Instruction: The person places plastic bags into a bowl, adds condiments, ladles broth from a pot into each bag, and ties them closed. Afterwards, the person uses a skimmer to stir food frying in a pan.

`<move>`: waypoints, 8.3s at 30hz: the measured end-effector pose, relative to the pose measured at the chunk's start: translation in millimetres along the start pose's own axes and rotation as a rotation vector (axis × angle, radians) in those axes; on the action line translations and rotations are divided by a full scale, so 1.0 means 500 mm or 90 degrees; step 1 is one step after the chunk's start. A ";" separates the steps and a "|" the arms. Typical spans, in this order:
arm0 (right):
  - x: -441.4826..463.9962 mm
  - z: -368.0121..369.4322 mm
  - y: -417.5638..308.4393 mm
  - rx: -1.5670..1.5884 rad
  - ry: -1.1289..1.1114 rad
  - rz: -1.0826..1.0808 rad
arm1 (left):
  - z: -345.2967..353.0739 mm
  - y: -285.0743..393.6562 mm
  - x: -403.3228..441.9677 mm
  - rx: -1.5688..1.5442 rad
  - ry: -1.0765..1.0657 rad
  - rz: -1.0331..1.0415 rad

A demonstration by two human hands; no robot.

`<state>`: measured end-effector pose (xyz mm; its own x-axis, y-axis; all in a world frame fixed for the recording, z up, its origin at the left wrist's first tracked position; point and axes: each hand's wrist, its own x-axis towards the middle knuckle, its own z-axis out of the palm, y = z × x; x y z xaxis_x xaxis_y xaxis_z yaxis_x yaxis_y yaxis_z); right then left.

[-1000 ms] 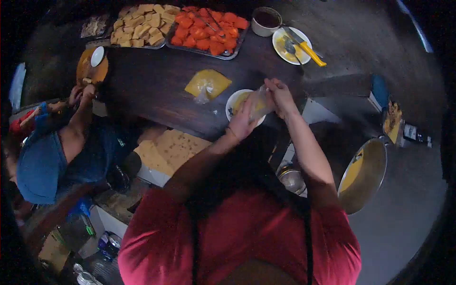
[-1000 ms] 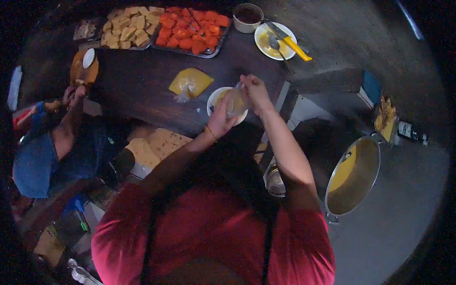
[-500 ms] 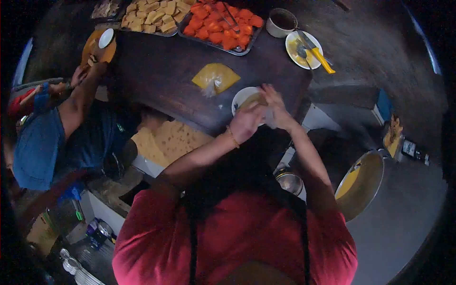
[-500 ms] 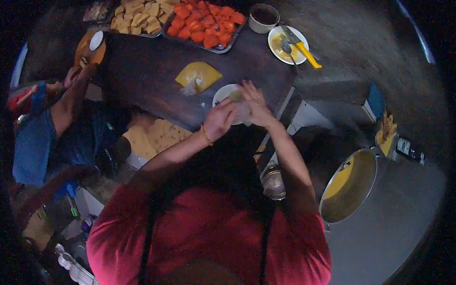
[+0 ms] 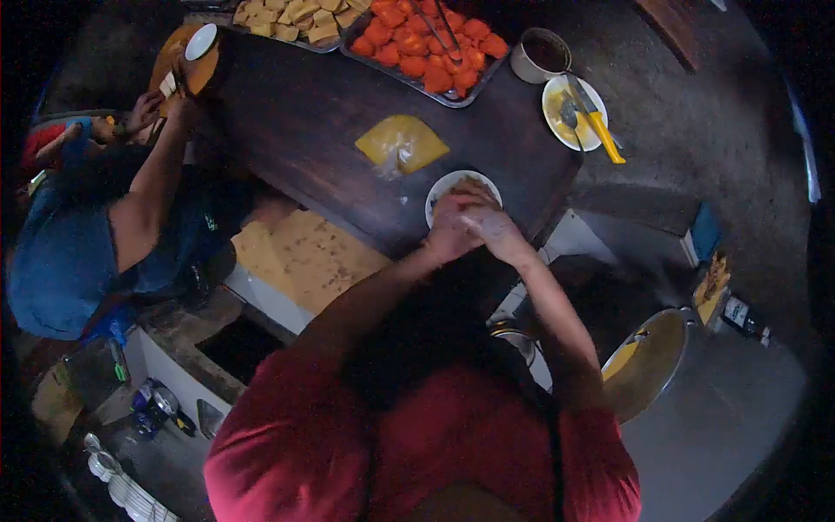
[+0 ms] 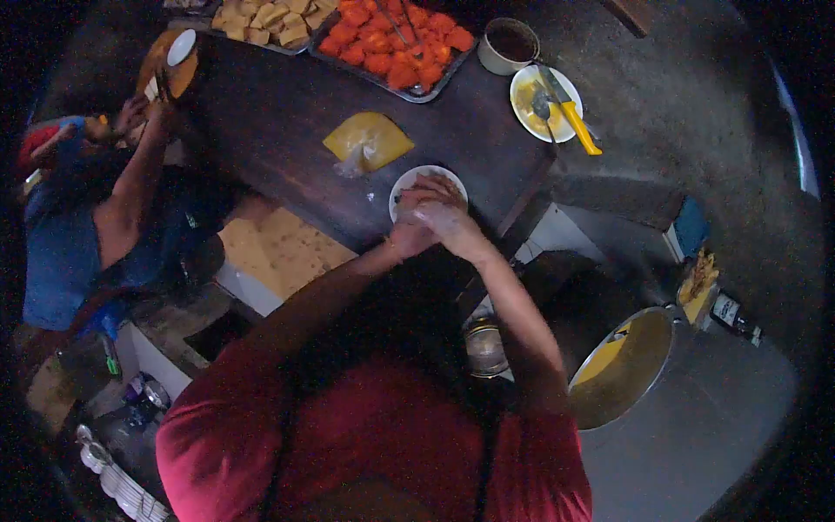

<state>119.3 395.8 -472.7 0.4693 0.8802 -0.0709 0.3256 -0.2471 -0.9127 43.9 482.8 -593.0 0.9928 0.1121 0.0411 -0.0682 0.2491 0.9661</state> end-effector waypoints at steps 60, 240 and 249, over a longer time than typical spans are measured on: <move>-0.053 -0.026 -0.079 -0.299 0.177 0.137 | -0.087 0.203 0.077 0.497 -0.311 0.273; -0.124 -0.218 -0.303 -0.165 0.479 0.009 | 0.036 0.448 -0.031 -0.030 0.016 -0.225; -0.146 -0.098 -0.229 0.059 0.133 0.166 | 0.060 0.419 -0.025 -0.014 0.006 -0.224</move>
<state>88.1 340.2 -343.6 0.6876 0.6884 -0.2310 0.1009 -0.4056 -0.9084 20.2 504.9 -383.4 0.9549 0.0251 -0.2959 0.2758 0.2947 0.9149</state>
